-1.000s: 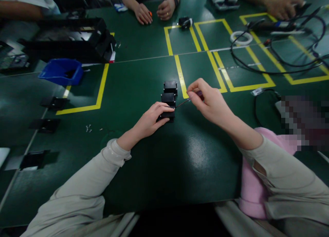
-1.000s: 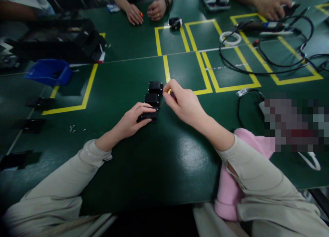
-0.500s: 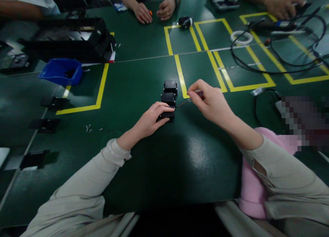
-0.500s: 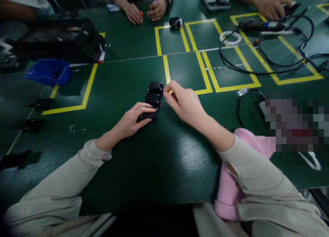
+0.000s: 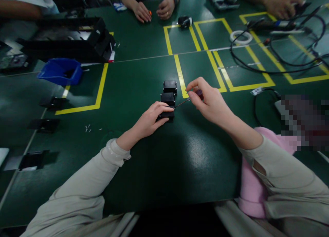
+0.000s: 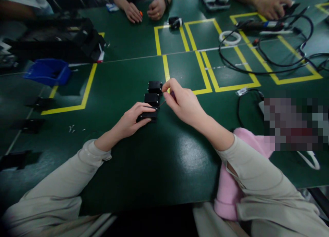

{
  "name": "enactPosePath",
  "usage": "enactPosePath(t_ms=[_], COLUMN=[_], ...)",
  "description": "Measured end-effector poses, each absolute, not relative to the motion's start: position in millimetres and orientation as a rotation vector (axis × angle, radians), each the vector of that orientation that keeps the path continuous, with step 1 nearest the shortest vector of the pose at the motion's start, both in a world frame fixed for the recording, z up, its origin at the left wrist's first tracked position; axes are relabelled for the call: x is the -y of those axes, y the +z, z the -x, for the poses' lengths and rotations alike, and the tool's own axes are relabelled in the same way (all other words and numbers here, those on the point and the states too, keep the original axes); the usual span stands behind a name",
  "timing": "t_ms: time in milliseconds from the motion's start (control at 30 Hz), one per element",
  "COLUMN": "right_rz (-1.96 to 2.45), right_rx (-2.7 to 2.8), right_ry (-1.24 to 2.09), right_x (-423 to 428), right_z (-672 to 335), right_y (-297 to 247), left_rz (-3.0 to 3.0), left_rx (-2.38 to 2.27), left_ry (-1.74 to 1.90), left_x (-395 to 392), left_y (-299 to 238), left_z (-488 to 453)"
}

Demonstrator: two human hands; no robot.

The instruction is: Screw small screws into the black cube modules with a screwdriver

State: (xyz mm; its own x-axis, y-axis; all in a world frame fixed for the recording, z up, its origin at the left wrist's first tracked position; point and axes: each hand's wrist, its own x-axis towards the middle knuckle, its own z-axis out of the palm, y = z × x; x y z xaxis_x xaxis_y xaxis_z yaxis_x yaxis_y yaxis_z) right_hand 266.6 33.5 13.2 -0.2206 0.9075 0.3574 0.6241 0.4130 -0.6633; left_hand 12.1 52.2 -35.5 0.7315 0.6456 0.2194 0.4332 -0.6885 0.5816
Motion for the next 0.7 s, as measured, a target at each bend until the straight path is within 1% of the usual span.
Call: enactPosePath(t_ms=[533,700], right_rz=[1.357,1.292], right_rx=[1.966,1.957], right_ry=[0.463,0.48], right_x=[-32.8,-34.1], right_z=[-266.1,-266.5], right_y=[15.3,13.6], left_rz=[-2.423,-2.43], left_rx=[-0.818,-0.812], left_ry=[0.568,0.572], left_x=[-52.1,-52.8], left_y=[-34.3,-35.9], left_z=[-12.2,-12.0])
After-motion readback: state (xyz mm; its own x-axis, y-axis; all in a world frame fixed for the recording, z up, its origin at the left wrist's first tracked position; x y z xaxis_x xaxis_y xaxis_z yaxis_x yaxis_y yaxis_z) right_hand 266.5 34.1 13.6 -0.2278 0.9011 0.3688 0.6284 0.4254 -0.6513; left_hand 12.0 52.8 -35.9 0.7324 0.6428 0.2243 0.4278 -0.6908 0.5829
